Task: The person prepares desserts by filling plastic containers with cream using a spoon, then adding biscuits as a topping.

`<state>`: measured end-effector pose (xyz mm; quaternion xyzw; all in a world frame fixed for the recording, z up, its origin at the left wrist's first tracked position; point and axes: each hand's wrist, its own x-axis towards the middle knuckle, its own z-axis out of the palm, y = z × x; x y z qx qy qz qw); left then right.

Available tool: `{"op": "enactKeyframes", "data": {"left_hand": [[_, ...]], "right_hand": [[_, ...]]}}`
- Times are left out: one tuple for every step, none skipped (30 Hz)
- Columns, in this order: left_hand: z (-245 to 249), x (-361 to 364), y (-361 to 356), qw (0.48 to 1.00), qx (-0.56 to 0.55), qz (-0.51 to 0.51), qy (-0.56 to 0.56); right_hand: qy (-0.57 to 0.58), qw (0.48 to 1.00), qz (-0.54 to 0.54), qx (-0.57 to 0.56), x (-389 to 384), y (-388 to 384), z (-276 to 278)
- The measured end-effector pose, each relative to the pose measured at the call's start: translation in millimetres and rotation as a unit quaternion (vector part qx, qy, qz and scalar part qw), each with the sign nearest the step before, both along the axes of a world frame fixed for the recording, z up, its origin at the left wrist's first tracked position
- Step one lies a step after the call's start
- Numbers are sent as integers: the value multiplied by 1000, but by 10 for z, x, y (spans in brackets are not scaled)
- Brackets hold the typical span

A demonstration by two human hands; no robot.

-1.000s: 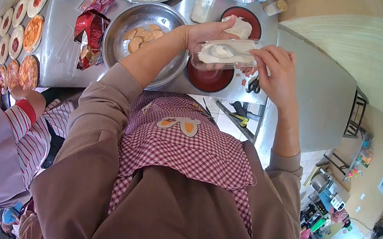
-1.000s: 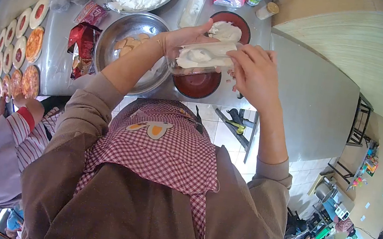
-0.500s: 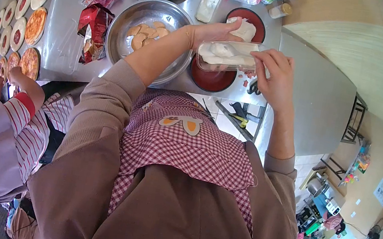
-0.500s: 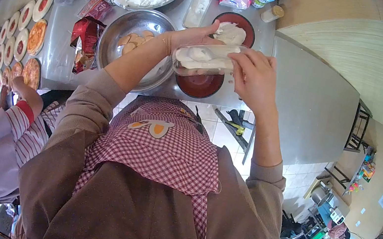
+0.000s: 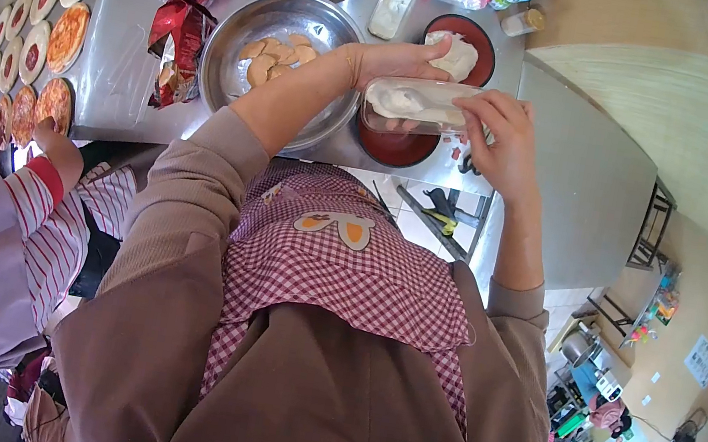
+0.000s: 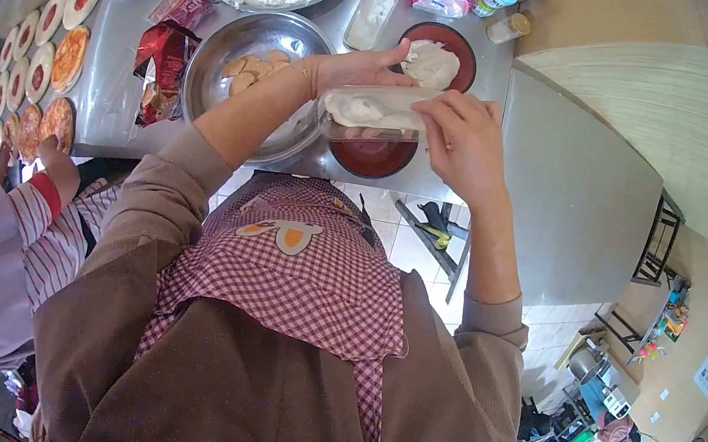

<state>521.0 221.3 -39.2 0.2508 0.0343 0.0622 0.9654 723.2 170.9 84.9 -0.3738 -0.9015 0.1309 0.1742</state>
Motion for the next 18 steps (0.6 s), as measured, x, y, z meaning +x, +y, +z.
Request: {"op": "enactKeyframes", "data": {"left_hand": [[61, 13, -26, 1000, -1, 16, 11], [106, 32, -42, 999, -2, 31, 22], [101, 68, -48, 999, -2, 32, 22], [104, 109, -58, 996, -24, 66, 54], [104, 122, -63, 990, -46, 99, 87], [97, 85, -58, 990, -46, 100, 87], [141, 15, -45, 996, -22, 69, 54], [169, -28, -40, 999, 3, 38, 20], [154, -39, -35, 999, 3, 39, 20], [141, -51, -18, 999, 10, 38, 22], [128, -58, -8, 999, 17, 39, 24], [112, -55, -11, 999, 17, 39, 24], [110, -46, -22, 997, 5, 58, 43], [112, -36, -22, 995, -5, 76, 61], [83, -19, -12, 995, -4, 77, 61], [54, 5, -7, 993, -28, 97, 61], [23, 19, 0, 990, -51, 117, 62], [-11, 24, 8, 990, -51, 117, 61]], "right_hand": [[3, 1000, 10, 0, -20, -7, -23], [2, 1000, 11, 0, -51, -15, -22], [3, 1000, 17, 7, -91, -26, -11], [3, 1000, 22, 14, -113, -26, 5], [4, 1000, 24, 14, -112, -16, 26], [11, 999, 22, 22, -97, -7, 50], [18, 999, 19, 32, -78, 3, 72], [18, 999, 20, 32, -55, 9, 88], [29, 999, 10, 36, -32, 12, 103], [40, 998, 1, 40, -15, 16, 119], [40, 998, 2, 40, -4, 22, 137], [42, 998, -8, 44, 7, 21, 156], [44, 998, -18, 47, 21, 14, 171], [43, 998, -18, 48, 39, 3, 183], [37, 998, -29, 49, 55, -10, 190], [30, 998, -39, 49, 66, -14, 188], [30, 998, -38, 50, 75, -11, 173], [29, 998, -39, 49, 89, -14, 153]]}}
